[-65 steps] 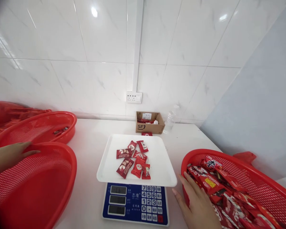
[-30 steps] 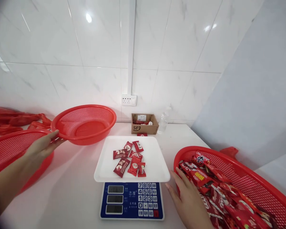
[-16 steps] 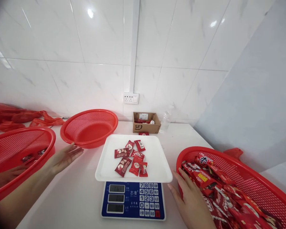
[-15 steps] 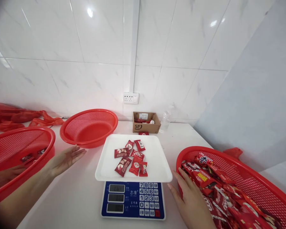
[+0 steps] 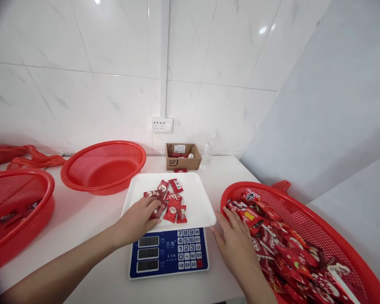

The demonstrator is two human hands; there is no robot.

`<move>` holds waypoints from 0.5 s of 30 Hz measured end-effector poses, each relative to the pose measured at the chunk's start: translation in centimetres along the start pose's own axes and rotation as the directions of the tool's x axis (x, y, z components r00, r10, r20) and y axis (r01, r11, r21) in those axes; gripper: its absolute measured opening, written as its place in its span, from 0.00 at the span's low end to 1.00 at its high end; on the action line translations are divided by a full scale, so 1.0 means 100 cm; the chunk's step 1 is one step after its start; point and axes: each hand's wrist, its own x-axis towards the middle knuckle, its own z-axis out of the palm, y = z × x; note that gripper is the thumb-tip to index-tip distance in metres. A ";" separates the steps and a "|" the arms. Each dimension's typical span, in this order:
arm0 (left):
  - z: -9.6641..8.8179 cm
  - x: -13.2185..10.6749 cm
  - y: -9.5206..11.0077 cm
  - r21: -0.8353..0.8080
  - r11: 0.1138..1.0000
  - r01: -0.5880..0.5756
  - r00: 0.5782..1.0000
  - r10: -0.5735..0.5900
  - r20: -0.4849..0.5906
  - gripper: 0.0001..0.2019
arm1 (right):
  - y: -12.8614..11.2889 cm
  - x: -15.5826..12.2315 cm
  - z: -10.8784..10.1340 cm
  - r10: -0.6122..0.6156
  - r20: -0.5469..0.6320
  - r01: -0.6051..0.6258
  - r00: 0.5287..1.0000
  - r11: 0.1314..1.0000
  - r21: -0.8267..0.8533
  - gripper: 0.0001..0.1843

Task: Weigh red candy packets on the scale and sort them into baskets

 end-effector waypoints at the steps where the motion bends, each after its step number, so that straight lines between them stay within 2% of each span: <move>1: 0.003 0.001 0.001 -0.010 1.000 -0.021 1.000 0.021 -0.002 0.12 | -0.005 0.001 0.000 -0.010 -0.025 0.011 1.000 1.000 0.009 0.23; 3: 0.004 0.000 0.002 -0.072 0.996 -0.059 0.998 0.058 -0.009 0.13 | -0.020 0.003 -0.002 -0.034 -0.040 0.037 0.999 0.996 0.080 0.23; 5: -0.001 -0.001 0.001 -0.131 0.989 -0.070 0.997 0.066 -0.039 0.15 | -0.040 0.007 -0.003 -0.091 0.029 0.083 0.995 0.977 0.197 0.23; 7: -0.013 0.000 -0.006 -0.132 0.990 -0.050 0.992 0.034 -0.118 0.15 | -0.059 0.011 -0.003 -0.172 0.125 0.130 0.977 0.948 0.291 0.22; 9: -0.032 0.002 -0.020 -0.079 0.996 0.028 0.970 -0.047 -0.238 0.14 | -0.074 0.014 -0.001 -0.213 0.176 0.141 0.961 0.926 0.350 0.22; 11: -0.053 0.005 -0.040 -0.007 0.986 0.168 0.928 -0.160 -0.337 0.12 | -0.083 0.017 0.002 -0.214 0.185 0.129 0.959 0.912 0.388 0.22; 13: -0.069 0.010 -0.060 0.097 0.951 0.294 0.901 -0.242 -0.360 0.14 | -0.088 0.019 0.003 -0.204 0.183 0.111 0.962 0.901 0.420 0.21; 15: -0.076 0.013 -0.073 0.162 0.931 0.326 0.900 -0.254 -0.353 0.15 | -0.089 0.020 0.005 -0.190 0.191 0.087 0.963 0.891 0.446 0.21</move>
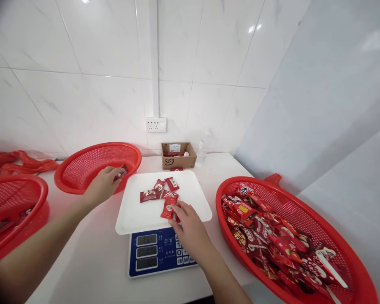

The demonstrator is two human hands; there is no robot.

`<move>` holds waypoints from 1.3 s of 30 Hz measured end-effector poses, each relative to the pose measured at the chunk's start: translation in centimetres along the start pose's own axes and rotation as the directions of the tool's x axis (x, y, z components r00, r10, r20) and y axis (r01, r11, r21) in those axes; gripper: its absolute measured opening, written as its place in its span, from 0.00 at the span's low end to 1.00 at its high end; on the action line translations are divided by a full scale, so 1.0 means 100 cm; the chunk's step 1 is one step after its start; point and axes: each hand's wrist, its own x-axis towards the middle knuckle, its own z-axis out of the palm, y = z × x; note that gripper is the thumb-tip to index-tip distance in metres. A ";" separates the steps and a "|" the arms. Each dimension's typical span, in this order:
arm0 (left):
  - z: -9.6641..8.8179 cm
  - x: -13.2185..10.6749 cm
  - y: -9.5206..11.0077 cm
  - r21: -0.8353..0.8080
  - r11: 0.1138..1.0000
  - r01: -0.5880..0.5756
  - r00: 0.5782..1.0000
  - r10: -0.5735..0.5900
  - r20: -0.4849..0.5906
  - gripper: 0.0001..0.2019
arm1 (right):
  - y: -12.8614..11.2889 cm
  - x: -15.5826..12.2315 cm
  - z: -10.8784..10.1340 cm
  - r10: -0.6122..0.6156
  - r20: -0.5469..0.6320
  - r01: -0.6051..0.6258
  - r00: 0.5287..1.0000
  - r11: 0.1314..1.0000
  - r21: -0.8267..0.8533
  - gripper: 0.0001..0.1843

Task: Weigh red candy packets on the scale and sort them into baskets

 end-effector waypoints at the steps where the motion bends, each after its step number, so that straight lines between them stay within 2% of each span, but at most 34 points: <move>1: 0.002 0.002 -0.001 0.018 1.000 -0.019 1.000 0.019 0.010 0.15 | 0.000 0.001 0.001 0.015 0.003 -0.015 1.000 1.000 0.016 0.22; 4: 0.019 -0.002 0.013 0.017 0.990 -0.139 0.988 0.137 0.072 0.17 | 0.003 0.002 0.003 0.078 0.001 -0.078 0.997 0.995 0.057 0.22; 7: 0.041 -0.012 0.039 -0.028 0.962 -0.271 0.947 0.271 0.169 0.17 | 0.006 0.002 0.004 0.114 -0.023 -0.113 0.993 0.992 0.057 0.22; 9: 0.051 -0.018 0.053 -0.046 0.947 -0.317 0.925 0.320 0.206 0.15 | 0.008 0.002 0.002 0.123 -0.029 -0.122 0.992 0.992 0.030 0.22; 11: 0.054 -0.023 0.062 -0.048 0.945 -0.324 0.919 0.326 0.220 0.12 | 0.009 0.001 -0.002 0.136 -0.015 -0.136 0.991 0.991 0.003 0.23; 16: 0.041 -0.022 0.060 -0.028 0.961 -0.275 0.940 0.274 0.204 0.11 | 0.011 0.000 -0.007 0.141 0.021 -0.140 0.990 0.990 -0.030 0.24; 22: 0.006 0.012 0.032 0.127 0.986 -0.108 0.994 0.109 0.000 0.13 | 0.011 0.001 -0.005 0.131 0.015 -0.130 0.991 0.990 -0.059 0.24; 25: 0.004 0.025 0.027 0.184 0.979 -0.092 0.994 0.101 -0.039 0.15 | 0.011 0.000 -0.005 0.118 0.009 -0.117 0.993 0.991 -0.071 0.24; 28: 0.021 0.024 0.041 0.171 0.966 -0.194 0.981 0.187 0.057 0.18 | 0.012 -0.001 -0.005 0.101 0.002 -0.100 0.995 0.992 -0.081 0.24; 31: 0.045 0.018 0.062 0.118 0.942 -0.315 0.938 0.291 0.186 0.18 | 0.013 -0.002 -0.004 0.084 -0.011 -0.085 0.996 0.992 -0.093 0.23; 34: 0.064 0.017 0.079 0.084 0.920 -0.382 0.901 0.351 0.255 0.18 | 0.013 -0.001 -0.004 0.075 -0.022 -0.077 0.997 0.992 -0.096 0.23; 37: 0.072 0.018 0.087 0.057 0.912 -0.407 0.882 0.376 0.284 0.17 | 0.014 -0.001 -0.004 0.072 -0.026 -0.074 0.997 0.992 -0.098 0.22; 39: 0.071 0.019 0.087 0.046 0.916 -0.399 0.884 0.370 0.287 0.16 | 0.013 -0.002 -0.004 0.070 -0.025 -0.072 0.997 0.993 -0.094 0.22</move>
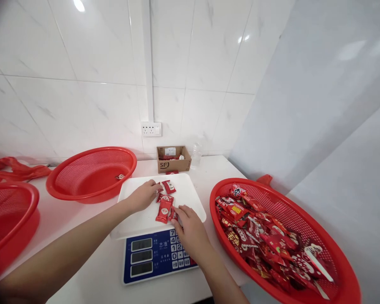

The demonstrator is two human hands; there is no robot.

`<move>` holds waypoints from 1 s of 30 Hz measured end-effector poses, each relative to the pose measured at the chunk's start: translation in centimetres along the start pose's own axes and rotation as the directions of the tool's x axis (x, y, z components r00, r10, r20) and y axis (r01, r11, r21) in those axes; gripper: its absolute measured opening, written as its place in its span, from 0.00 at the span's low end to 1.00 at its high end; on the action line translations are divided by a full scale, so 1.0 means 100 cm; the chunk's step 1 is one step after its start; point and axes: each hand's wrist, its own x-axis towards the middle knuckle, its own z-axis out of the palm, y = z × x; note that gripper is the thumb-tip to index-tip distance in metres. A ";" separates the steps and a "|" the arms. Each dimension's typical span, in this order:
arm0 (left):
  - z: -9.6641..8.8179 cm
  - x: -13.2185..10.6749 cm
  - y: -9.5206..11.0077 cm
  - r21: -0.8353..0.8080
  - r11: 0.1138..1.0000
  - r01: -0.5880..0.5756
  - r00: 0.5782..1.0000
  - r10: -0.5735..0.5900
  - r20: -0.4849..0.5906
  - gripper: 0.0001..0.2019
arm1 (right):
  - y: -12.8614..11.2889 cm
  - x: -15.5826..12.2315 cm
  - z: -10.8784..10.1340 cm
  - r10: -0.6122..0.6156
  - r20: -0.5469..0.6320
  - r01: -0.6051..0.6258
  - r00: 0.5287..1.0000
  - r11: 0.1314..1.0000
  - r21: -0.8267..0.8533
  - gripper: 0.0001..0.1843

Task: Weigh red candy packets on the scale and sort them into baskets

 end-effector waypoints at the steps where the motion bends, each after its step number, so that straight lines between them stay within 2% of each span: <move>1: -0.002 -0.001 -0.002 -0.003 1.000 0.014 1.000 -0.014 -0.004 0.16 | 0.000 0.000 0.000 0.000 0.000 0.000 1.000 1.000 0.003 0.22; 4: -0.019 -0.006 -0.018 0.016 0.994 0.110 0.992 -0.109 -0.061 0.20 | -0.001 -0.001 -0.002 0.006 0.001 -0.006 1.000 1.000 0.010 0.22; 8: -0.053 -0.012 -0.054 0.038 0.954 0.297 0.938 -0.285 -0.196 0.21 | -0.003 -0.001 -0.003 0.010 0.002 -0.010 1.000 1.000 0.011 0.22; 10: -0.062 -0.015 -0.064 0.033 0.949 0.312 0.930 -0.298 -0.215 0.19 | -0.003 -0.001 -0.003 0.010 0.007 -0.010 1.000 1.000 0.008 0.22; 12: -0.059 -0.016 -0.060 0.010 0.974 0.228 0.959 -0.223 -0.173 0.16 | -0.003 -0.001 -0.002 0.006 0.011 -0.006 1.000 1.000 0.002 0.23; 15: -0.038 -0.017 -0.032 -0.072 0.997 -0.022 0.999 0.019 -0.041 0.15 | -0.002 -0.001 -0.001 -0.005 0.005 0.005 1.000 1.000 -0.005 0.23; 17: -0.022 -0.017 -0.009 -0.129 0.977 -0.172 0.984 0.177 0.029 0.18 | -0.002 -0.001 -0.001 -0.005 0.002 0.005 1.000 1.000 -0.010 0.23; 19: -0.011 -0.015 0.009 -0.152 0.957 -0.246 0.965 0.256 0.053 0.20 | -0.003 -0.001 -0.002 -0.002 0.004 0.002 1.000 1.000 -0.016 0.23; 21: -0.005 -0.013 0.018 -0.141 0.956 -0.257 0.963 0.266 0.052 0.20 | -0.004 -0.001 -0.002 -0.001 0.014 0.001 1.000 1.000 -0.024 0.23; 24: -0.003 -0.010 0.017 -0.089 0.973 -0.213 0.975 0.217 0.040 0.18 | -0.004 0.000 -0.002 0.001 0.025 0.000 1.000 1.000 -0.029 0.23; 27: -0.012 -0.011 0.005 -0.025 0.992 -0.126 0.992 0.126 0.007 0.18 | -0.005 0.000 -0.003 0.005 0.018 -0.004 1.000 0.999 -0.032 0.23; 30: -0.033 -0.016 -0.019 0.041 0.999 0.028 0.997 -0.025 -0.077 0.19 | -0.006 -0.001 -0.004 0.012 0.019 -0.011 1.000 0.999 -0.032 0.23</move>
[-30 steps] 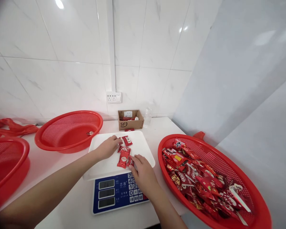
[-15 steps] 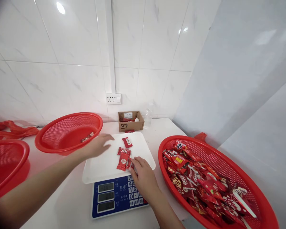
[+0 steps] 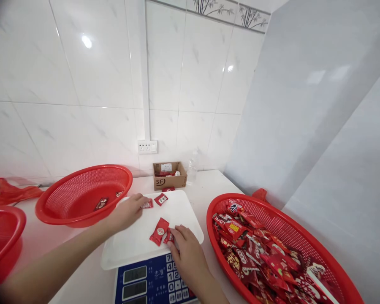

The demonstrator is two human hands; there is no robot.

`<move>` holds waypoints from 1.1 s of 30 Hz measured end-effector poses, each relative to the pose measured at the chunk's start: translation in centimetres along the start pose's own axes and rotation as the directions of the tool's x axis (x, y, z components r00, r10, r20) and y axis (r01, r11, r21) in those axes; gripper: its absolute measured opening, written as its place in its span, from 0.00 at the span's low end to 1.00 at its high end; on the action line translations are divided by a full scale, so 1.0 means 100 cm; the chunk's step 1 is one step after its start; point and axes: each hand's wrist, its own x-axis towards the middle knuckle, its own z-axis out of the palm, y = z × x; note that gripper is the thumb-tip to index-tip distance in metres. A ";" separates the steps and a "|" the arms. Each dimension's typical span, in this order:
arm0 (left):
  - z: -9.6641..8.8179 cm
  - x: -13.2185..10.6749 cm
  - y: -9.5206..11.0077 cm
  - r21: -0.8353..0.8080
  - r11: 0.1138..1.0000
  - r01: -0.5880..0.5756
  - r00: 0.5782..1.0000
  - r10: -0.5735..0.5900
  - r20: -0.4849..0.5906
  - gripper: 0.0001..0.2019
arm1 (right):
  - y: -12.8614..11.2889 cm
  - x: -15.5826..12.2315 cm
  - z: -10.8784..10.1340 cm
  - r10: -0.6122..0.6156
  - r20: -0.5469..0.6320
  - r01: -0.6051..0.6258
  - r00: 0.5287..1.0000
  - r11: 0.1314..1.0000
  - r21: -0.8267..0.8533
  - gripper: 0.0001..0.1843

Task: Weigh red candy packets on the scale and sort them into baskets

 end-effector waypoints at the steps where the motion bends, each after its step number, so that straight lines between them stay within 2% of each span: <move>1: -0.009 -0.001 -0.011 0.025 0.998 0.064 0.997 -0.063 -0.036 0.20 | 0.000 0.000 0.000 0.003 0.003 -0.003 1.000 1.000 0.000 0.23; 5: -0.036 -0.006 -0.051 0.094 0.956 0.278 0.955 -0.265 -0.134 0.17 | 0.000 0.000 0.001 0.013 0.010 -0.013 1.000 1.000 -0.003 0.23; 8: -0.036 -0.005 -0.059 0.106 0.956 0.274 0.957 -0.260 -0.131 0.15 | 0.001 0.000 0.003 0.010 -0.003 -0.010 1.000 1.000 -0.002 0.23; 10: -0.026 0.000 -0.049 0.087 0.979 0.187 0.980 -0.179 -0.093 0.14 | 0.001 0.000 0.003 0.011 -0.009 -0.011 1.000 1.000 0.001 0.23; 12: -0.012 0.009 -0.029 0.053 0.995 0.083 0.996 -0.081 -0.041 0.15 | 0.001 0.000 0.002 0.012 -0.005 -0.012 1.000 1.000 0.003 0.23; 17: 0.019 0.037 0.021 0.015 0.998 -0.067 0.997 0.067 0.049 0.15 | -0.002 0.000 -0.001 0.011 0.012 -0.011 1.000 1.000 -0.006 0.23; 19: 0.026 0.047 0.029 0.022 0.996 -0.082 0.994 0.080 0.075 0.14 | -0.002 0.000 -0.003 0.013 0.018 -0.013 1.000 1.000 -0.009 0.23; 22: 0.033 0.054 0.030 0.036 0.995 -0.088 0.991 0.084 0.104 0.13 | -0.003 -0.001 -0.004 0.013 0.028 -0.013 1.000 1.000 -0.018 0.24; 26: 0.027 0.048 0.016 0.051 0.997 -0.061 0.996 0.057 0.071 0.14 | -0.003 -0.002 -0.003 0.012 0.035 -0.010 0.999 0.999 -0.037 0.24; 30: -0.002 0.032 -0.019 0.078 0.993 0.088 0.995 -0.084 -0.053 0.19 | 0.001 0.000 0.000 -0.009 0.014 0.010 1.000 0.999 -0.039 0.24; 33: -0.024 0.019 -0.050 0.070 0.971 0.230 0.967 -0.220 -0.131 0.19 | 0.003 0.001 0.002 -0.021 -0.003 0.021 1.000 0.999 -0.024 0.23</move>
